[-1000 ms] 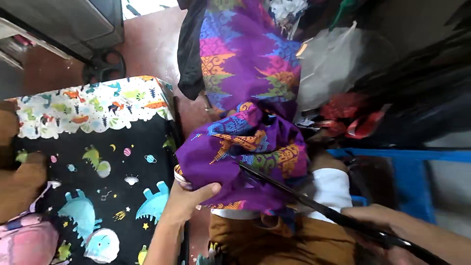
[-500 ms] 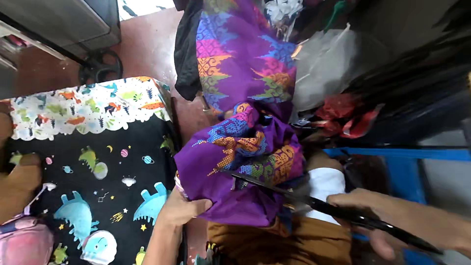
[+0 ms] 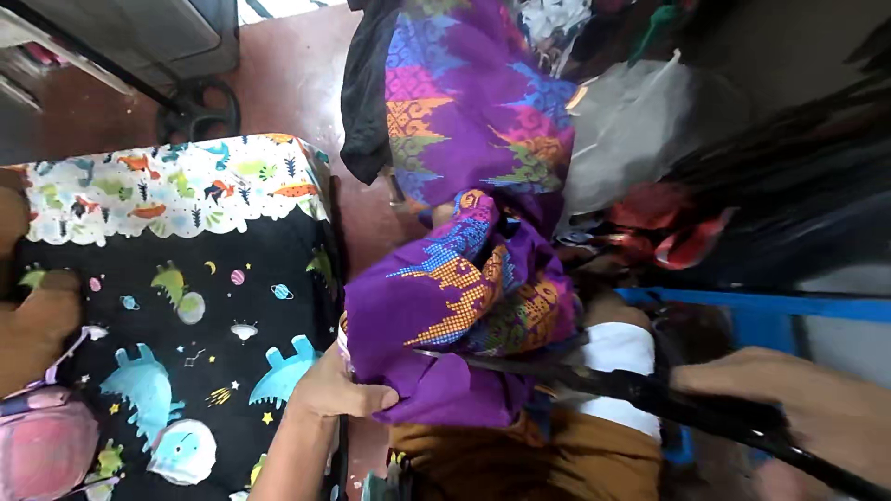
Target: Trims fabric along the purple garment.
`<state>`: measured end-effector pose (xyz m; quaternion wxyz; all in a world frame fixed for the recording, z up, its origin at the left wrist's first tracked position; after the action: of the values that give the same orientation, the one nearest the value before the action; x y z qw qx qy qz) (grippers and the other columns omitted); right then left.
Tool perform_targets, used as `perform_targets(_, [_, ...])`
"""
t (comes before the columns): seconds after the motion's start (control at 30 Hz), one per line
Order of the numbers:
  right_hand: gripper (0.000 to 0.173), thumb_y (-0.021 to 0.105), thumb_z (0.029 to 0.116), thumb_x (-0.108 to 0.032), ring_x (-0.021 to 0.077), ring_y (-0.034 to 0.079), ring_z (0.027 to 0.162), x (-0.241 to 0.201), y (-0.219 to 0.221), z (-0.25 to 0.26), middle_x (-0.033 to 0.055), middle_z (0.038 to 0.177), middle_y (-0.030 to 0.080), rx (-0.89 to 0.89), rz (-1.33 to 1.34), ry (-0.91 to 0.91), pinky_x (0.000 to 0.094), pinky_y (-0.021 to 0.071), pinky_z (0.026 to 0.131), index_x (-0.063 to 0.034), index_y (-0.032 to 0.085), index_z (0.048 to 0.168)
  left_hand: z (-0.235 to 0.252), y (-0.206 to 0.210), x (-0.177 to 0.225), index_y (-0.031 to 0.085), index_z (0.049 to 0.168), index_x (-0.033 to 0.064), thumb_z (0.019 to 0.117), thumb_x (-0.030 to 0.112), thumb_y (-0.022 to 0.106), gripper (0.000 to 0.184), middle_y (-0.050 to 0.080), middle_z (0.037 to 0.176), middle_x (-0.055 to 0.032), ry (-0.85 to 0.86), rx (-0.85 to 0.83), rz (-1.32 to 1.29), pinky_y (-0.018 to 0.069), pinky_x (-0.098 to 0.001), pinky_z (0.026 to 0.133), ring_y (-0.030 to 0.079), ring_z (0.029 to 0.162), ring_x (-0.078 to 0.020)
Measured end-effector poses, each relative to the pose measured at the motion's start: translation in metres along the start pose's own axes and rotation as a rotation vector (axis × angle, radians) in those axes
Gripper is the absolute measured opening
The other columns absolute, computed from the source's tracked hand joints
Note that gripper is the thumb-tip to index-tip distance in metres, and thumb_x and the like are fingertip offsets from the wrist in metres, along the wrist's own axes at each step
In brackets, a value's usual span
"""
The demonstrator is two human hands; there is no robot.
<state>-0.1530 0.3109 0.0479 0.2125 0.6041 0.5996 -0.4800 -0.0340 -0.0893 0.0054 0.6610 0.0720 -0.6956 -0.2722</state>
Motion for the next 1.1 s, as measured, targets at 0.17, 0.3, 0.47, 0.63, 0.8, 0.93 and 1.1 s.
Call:
perform_targets(0.17, [0.075,0.063,0.0739,-0.082,-0.002,0.054,0.059,-0.001,-0.002,0.001,-0.0041,0.064,0.058,0.01,0.005,-0.008,0.0195,0.0425,0.051,-0.0082,0.066,0.085,0.0,0.001,0.003,0.066,0.132,0.0299,0.0884,0.012,0.075,0.048,0.07,0.125,0.0174,0.004,-0.024,0.001,0.0536,-0.0178,0.098,0.064,0.113,0.0053])
perform_targets(0.3, [0.075,0.06,0.076,-0.082,-0.0002,0.054,0.062,-0.005,0.0,0.004,-0.0021,0.065,0.057,0.028,-0.03,-0.06,0.0211,0.0429,0.053,-0.0076,0.064,0.085,0.0,0.005,0.004,0.066,0.131,0.0305,0.0874,0.012,0.076,0.048,0.07,0.124,0.0187,-0.023,-0.024,0.043,0.0543,-0.0177,0.097,0.064,0.112,0.0061])
perform_targets(0.47, [0.069,0.063,0.0785,-0.077,-0.0007,0.054,0.06,-0.008,0.0,0.003,-0.003,0.064,0.057,0.034,-0.047,-0.062,0.021,0.0425,0.052,-0.0087,0.065,0.085,-0.001,0.004,0.004,0.064,0.133,0.0309,0.0893,0.015,0.076,0.048,0.069,0.125,0.0204,-0.011,-0.075,0.11,0.0537,-0.0173,0.097,0.062,0.114,0.007])
perform_targets(0.63, [0.067,0.068,0.0802,-0.069,0.0099,0.058,0.059,-0.013,0.006,-0.007,0.0047,0.064,0.059,0.039,-0.076,-0.016,0.0304,0.0454,0.051,-0.0028,0.065,0.083,-0.008,0.014,-0.002,0.066,0.131,0.0282,0.0916,0.024,0.075,0.041,0.071,0.124,0.0121,-0.01,0.112,-0.111,0.0545,-0.0225,0.099,0.066,0.113,0.0007])
perform_targets(0.8, [0.069,0.071,0.0779,-0.068,0.0161,0.059,0.061,-0.019,0.022,-0.014,0.0089,0.066,0.061,0.026,-0.022,0.055,0.0368,0.0475,0.054,0.0001,0.067,0.085,-0.018,0.034,-0.003,0.07,0.119,0.0209,0.0851,0.009,0.078,0.037,0.076,0.111,0.0034,0.015,0.451,-0.117,0.06,-0.0286,0.092,0.072,0.102,-0.0074])
perform_targets(0.93, [0.068,0.073,0.0779,-0.065,0.0216,0.06,0.061,-0.025,0.04,-0.017,0.0126,0.068,0.062,0.067,-0.031,0.058,0.0417,0.0476,0.054,0.002,0.066,0.086,-0.021,0.046,-0.004,0.07,0.117,0.0199,0.0826,0.009,0.081,0.038,0.077,0.108,0.0036,0.036,0.532,-0.079,0.061,-0.0283,0.09,0.073,0.099,-0.0072])
perform_targets(1.1, [0.063,0.079,0.0754,-0.059,0.0181,0.06,0.063,-0.029,0.07,-0.028,0.011,0.07,0.063,0.156,0.097,0.126,0.0398,0.0481,0.056,0.0012,0.067,0.09,-0.018,0.058,-0.015,0.07,0.118,0.0189,0.083,0.011,0.081,0.038,0.077,0.107,0.0023,0.08,0.562,-0.089,0.0614,-0.0291,0.09,0.073,0.098,-0.008])
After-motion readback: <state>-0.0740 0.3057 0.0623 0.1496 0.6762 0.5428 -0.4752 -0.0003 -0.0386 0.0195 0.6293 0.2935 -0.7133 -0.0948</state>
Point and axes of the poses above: each hand's wrist, its own z-axis towards the middle knuckle, its own y-axis out of the palm, x = y × z, the point moved 1 cm from there along z, towards the middle knuckle
